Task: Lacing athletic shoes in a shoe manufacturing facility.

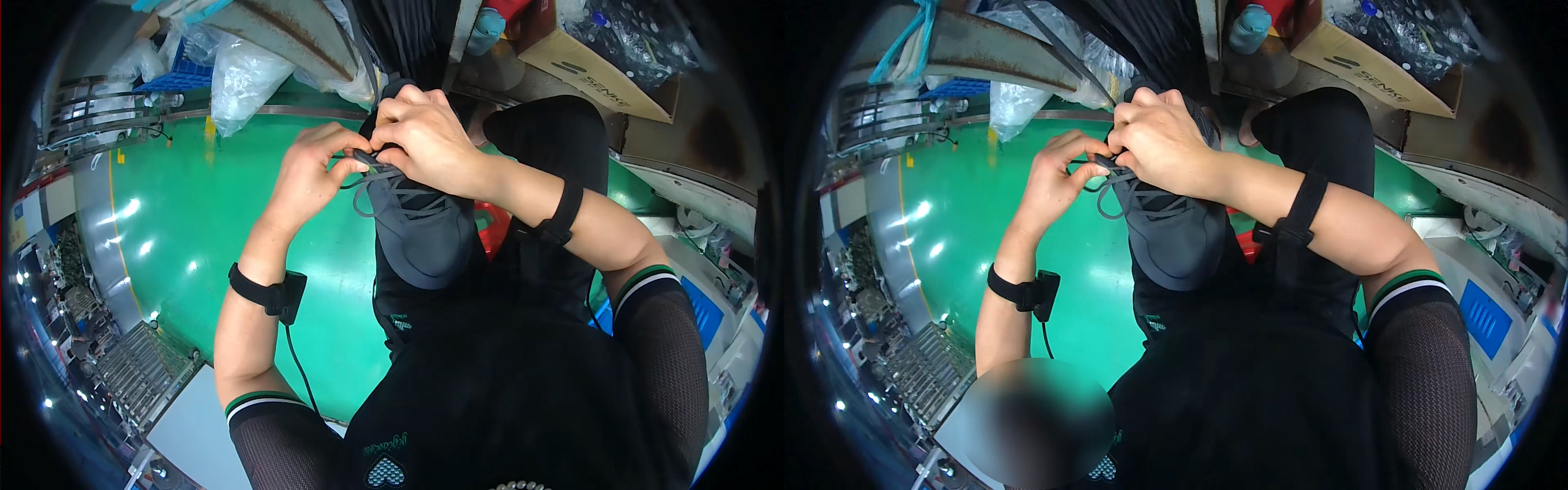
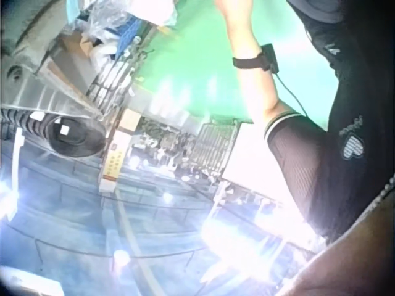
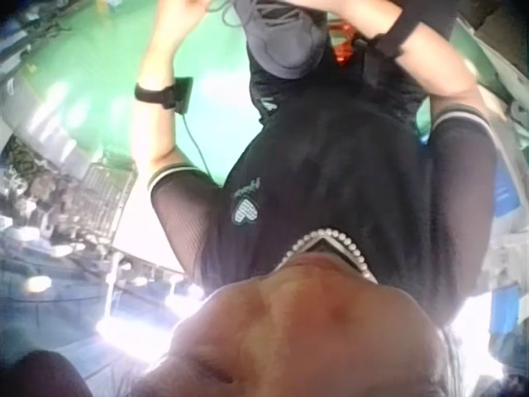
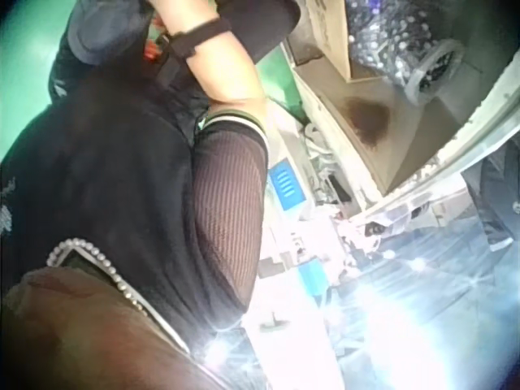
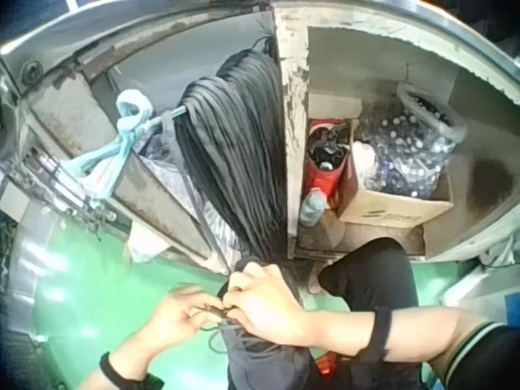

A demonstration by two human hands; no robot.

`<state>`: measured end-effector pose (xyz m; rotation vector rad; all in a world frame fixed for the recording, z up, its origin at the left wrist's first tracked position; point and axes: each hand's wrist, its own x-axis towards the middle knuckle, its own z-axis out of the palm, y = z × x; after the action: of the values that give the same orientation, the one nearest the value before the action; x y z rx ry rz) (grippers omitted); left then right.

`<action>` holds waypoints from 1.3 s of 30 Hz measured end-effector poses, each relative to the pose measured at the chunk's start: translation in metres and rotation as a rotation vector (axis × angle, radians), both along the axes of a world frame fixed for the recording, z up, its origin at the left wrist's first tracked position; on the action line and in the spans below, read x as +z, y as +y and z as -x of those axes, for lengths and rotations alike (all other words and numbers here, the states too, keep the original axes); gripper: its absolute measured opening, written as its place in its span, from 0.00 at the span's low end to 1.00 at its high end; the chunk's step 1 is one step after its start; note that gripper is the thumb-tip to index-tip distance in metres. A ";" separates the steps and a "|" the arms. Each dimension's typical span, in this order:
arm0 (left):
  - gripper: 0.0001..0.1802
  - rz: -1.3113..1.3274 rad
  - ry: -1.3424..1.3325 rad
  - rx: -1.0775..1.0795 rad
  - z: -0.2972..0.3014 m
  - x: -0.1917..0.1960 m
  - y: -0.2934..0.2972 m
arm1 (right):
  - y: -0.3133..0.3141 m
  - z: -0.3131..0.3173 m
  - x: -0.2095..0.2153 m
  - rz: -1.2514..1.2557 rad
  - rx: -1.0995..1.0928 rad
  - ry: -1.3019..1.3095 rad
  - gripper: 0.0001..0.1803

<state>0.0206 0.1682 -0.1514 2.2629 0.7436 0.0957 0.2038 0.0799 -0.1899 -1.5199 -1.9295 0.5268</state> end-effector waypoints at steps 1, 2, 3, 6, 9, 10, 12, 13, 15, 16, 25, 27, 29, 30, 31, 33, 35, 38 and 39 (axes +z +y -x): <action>0.15 -0.017 -0.005 0.012 0.001 -0.001 -0.002 | 0.000 0.000 -0.001 0.010 -0.012 0.000 0.06; 0.15 -0.015 -0.007 0.016 0.001 0.001 -0.002 | 0.002 0.001 0.000 0.017 -0.024 0.002 0.05; 0.15 -0.045 0.004 -0.016 -0.001 0.004 -0.001 | 0.003 0.001 0.000 0.019 -0.020 0.000 0.05; 0.13 0.006 -0.009 -0.040 0.000 0.009 0.004 | 0.003 0.001 0.001 0.043 -0.009 0.021 0.05; 0.11 0.105 -0.045 -0.045 0.003 0.006 0.008 | 0.005 0.002 0.002 0.079 -0.005 0.026 0.04; 0.11 0.126 -0.060 -0.060 0.003 0.004 0.009 | 0.005 0.001 0.002 0.105 -0.008 0.026 0.05; 0.11 0.155 -0.077 -0.038 0.004 -0.004 0.009 | 0.007 0.001 0.002 0.131 -0.016 0.025 0.05; 0.11 0.185 -0.092 -0.015 0.005 -0.007 0.009 | 0.012 0.000 0.000 0.177 0.005 0.038 0.05; 0.12 0.177 -0.099 -0.010 0.003 -0.013 0.005 | 0.018 -0.004 -0.003 0.226 0.016 0.047 0.05; 0.12 0.169 -0.103 0.002 0.002 -0.015 0.003 | 0.020 -0.006 -0.005 0.273 0.036 0.082 0.04; 0.13 0.494 -0.180 0.040 0.010 -0.024 0.001 | 0.007 -0.019 -0.001 0.311 0.168 0.170 0.05; 0.18 0.566 -0.189 0.068 0.015 -0.026 0.003 | 0.003 -0.029 -0.011 0.068 0.142 0.327 0.07; 0.24 0.819 -0.337 0.213 0.020 -0.034 -0.002 | -0.013 -0.052 -0.016 0.204 -0.147 0.783 0.05; 0.29 0.942 -0.391 0.259 0.025 -0.046 -0.003 | -0.024 -0.075 -0.030 0.227 -0.310 0.846 0.04; 0.29 0.921 -0.401 0.257 0.032 -0.064 -0.007 | -0.034 -0.093 -0.035 0.318 -0.354 1.089 0.03; 0.33 1.151 -0.354 0.732 0.038 -0.103 -0.017 | -0.050 -0.111 -0.058 0.613 -0.454 1.083 0.08; 0.34 1.194 -0.426 0.730 0.029 -0.109 -0.043 | -0.056 -0.085 -0.063 0.694 -0.534 1.070 0.13; 0.34 1.048 -0.538 0.639 0.010 -0.077 -0.067 | -0.063 -0.045 -0.036 0.644 -0.269 1.100 0.25; 0.31 1.174 -0.718 0.669 0.018 -0.059 -0.073 | -0.071 -0.030 -0.005 0.505 -0.170 1.063 0.29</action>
<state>0.0023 0.0956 -0.2108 0.7244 0.8004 0.5783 0.2339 0.0090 -0.1949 -1.2298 -0.8617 1.4557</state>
